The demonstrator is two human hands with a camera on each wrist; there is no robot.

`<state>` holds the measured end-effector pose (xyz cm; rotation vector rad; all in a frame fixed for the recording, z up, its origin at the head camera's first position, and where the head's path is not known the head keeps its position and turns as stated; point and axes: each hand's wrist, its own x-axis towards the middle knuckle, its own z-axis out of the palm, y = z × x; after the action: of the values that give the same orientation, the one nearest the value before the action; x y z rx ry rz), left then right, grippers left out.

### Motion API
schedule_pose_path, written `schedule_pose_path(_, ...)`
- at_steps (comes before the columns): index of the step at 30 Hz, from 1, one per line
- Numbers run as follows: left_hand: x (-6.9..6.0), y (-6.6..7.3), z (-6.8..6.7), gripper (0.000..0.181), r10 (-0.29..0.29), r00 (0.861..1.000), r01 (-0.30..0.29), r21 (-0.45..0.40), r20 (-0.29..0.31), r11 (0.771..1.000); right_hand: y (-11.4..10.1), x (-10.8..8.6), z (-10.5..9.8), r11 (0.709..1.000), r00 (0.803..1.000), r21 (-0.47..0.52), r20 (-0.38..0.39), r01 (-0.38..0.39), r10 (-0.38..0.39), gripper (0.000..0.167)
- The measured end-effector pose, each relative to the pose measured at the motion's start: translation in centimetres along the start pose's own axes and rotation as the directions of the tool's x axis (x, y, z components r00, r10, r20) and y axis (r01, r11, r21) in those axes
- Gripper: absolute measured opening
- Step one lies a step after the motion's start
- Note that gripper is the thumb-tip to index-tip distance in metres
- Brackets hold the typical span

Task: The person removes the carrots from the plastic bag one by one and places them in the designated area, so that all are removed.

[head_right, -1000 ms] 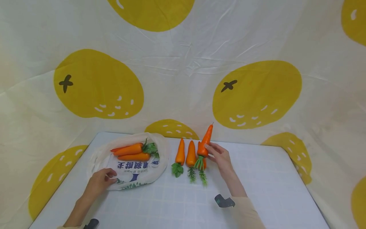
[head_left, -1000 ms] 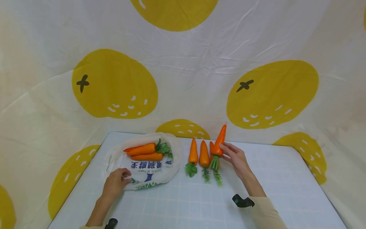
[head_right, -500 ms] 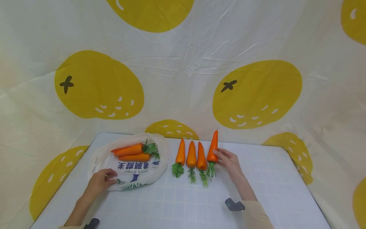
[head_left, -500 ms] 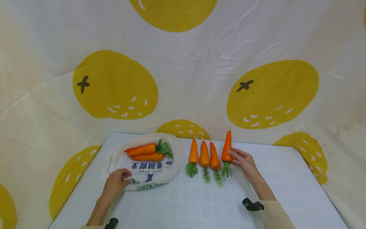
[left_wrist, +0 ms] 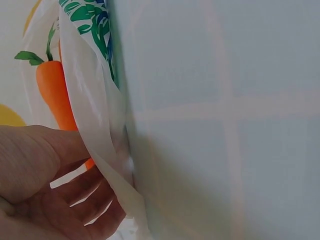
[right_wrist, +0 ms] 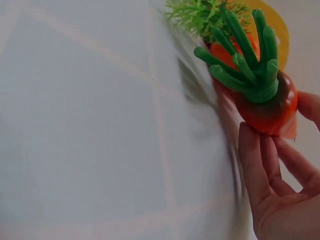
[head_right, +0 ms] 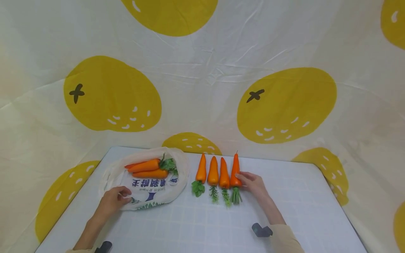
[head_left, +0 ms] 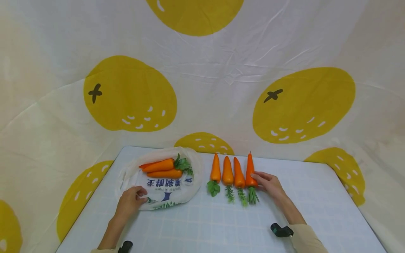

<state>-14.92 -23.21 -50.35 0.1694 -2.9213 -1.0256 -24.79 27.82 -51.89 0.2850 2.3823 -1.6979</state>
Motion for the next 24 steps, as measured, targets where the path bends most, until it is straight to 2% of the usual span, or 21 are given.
schedule_pose_path(6,0.0,-0.1,0.0,0.013,-0.003,1.0,0.003,-0.003,0.001,1.0,0.5,0.4,0.3,0.999,0.999,-0.019,0.019,0.048,-0.047,0.072)
schedule_pose_path(11,-0.1,-0.2,0.1,0.014,-0.007,1.0,0.007,-0.004,0.002,1.0,0.3,0.6,0.4,0.994,0.996,-0.072,0.022,0.082,-0.081,0.071)
schedule_pose_path(24,0.0,0.3,-0.2,0.013,-0.041,0.999,0.041,-0.007,0.028,0.999,-0.8,0.6,0.6,0.966,0.992,-0.232,0.07,0.115,-0.102,0.065)
